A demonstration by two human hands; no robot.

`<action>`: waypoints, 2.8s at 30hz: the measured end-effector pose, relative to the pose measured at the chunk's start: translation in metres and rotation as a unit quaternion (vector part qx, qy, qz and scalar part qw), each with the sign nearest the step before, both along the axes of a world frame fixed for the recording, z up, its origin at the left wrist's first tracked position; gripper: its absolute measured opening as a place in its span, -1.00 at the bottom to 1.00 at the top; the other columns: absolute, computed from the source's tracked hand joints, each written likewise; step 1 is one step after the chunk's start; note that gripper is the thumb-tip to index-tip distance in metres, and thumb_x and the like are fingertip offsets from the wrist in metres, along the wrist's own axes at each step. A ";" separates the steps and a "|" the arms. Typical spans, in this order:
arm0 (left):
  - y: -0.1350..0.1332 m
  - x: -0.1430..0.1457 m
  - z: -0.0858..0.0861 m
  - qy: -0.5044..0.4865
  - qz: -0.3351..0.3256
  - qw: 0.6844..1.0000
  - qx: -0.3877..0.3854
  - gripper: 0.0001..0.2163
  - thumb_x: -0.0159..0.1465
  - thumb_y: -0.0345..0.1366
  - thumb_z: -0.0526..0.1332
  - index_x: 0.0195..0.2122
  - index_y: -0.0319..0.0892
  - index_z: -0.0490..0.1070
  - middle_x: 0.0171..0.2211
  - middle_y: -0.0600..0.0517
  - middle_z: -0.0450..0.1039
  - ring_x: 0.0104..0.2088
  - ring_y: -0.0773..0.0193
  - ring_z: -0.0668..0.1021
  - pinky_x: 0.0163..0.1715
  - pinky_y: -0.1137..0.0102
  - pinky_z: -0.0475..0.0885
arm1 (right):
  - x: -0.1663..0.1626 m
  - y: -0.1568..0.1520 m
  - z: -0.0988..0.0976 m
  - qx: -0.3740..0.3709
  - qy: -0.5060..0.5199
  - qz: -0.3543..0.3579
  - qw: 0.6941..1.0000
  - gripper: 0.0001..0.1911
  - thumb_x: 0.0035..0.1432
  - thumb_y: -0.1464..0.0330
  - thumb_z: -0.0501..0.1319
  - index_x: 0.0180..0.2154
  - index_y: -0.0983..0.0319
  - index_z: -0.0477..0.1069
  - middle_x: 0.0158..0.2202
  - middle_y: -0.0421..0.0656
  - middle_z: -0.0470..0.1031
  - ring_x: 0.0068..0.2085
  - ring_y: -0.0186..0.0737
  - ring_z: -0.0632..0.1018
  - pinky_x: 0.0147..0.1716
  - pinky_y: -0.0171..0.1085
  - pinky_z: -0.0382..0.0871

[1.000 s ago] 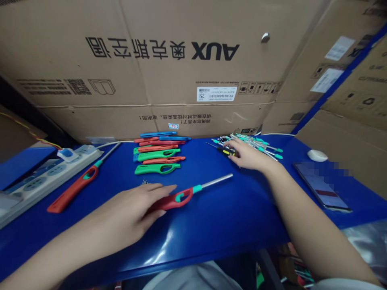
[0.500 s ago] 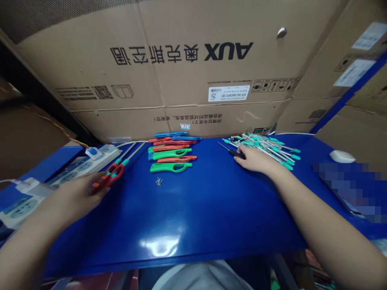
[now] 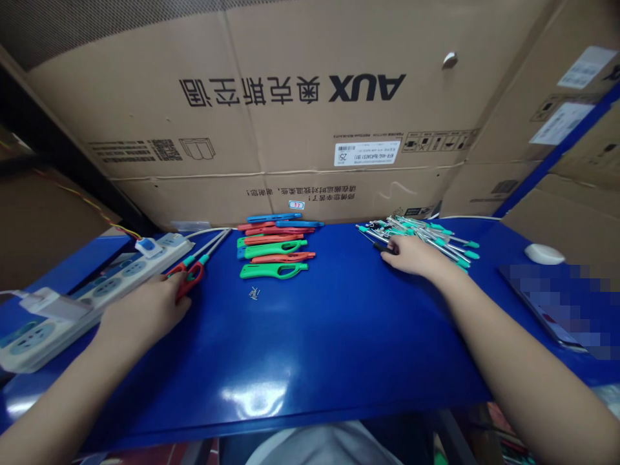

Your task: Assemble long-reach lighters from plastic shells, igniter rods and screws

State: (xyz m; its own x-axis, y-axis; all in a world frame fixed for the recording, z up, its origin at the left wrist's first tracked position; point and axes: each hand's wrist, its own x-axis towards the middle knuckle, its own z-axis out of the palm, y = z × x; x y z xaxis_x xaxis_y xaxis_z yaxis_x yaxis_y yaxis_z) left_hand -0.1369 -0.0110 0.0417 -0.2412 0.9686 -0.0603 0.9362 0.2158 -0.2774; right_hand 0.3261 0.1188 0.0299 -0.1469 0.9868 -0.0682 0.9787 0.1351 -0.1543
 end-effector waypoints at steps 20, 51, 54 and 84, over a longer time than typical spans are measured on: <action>0.014 0.008 0.019 -0.011 -0.058 0.994 0.090 -0.53 0.35 -0.16 0.00 0.07 -0.39 0.46 -0.13 -0.35 0.52 -0.19 -0.19 0.61 -0.19 0.13 0.47 | 0.004 -0.004 0.007 0.018 -0.050 -0.051 0.997 -0.75 0.17 0.15 0.20 -0.25 0.18 0.49 -0.18 0.00 0.62 -0.17 0.09 0.59 -0.43 -0.20 0.22; 0.173 0.068 0.025 -0.179 -0.305 0.902 0.246 -0.79 0.36 -0.25 0.13 -0.17 -0.20 0.53 -0.23 -0.06 0.34 -0.25 0.15 0.49 -0.18 0.31 0.42 | -0.015 -0.019 0.017 0.239 0.158 0.083 0.955 -0.53 0.38 0.15 0.03 -0.57 0.19 0.22 -0.54 -0.15 0.40 -0.47 -0.21 0.38 -0.42 -0.25 0.11; 0.152 0.073 0.036 -0.182 -0.296 0.893 0.288 -0.77 0.41 -0.21 0.10 -0.10 -0.19 0.49 -0.16 -0.07 0.37 -0.22 0.15 0.49 -0.18 0.31 0.40 | -0.020 -0.023 0.017 0.256 0.161 0.095 0.949 -0.55 0.38 0.16 0.02 -0.54 0.19 0.29 -0.50 -0.13 0.44 -0.44 -0.20 0.41 -0.40 -0.25 0.14; 0.027 0.125 -0.022 -0.344 -0.341 0.866 0.126 -0.57 0.27 0.07 0.33 0.02 -0.08 0.39 -0.12 -0.01 0.51 -0.16 0.11 0.57 -0.17 0.28 0.49 | -0.032 -0.035 0.011 0.076 0.230 0.307 0.920 -0.86 0.32 0.36 0.19 -0.21 0.25 0.50 -0.32 -0.13 0.53 -0.35 -0.28 0.45 -0.31 -0.31 0.26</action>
State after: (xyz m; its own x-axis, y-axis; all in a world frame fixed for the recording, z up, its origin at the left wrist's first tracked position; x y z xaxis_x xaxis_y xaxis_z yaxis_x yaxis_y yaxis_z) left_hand -0.0115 0.0161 0.0198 0.4006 0.8752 0.2713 0.7945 -0.4793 0.3729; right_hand 0.2937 0.0836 0.0411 -0.6580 0.7017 0.2732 0.5468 0.6947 -0.4673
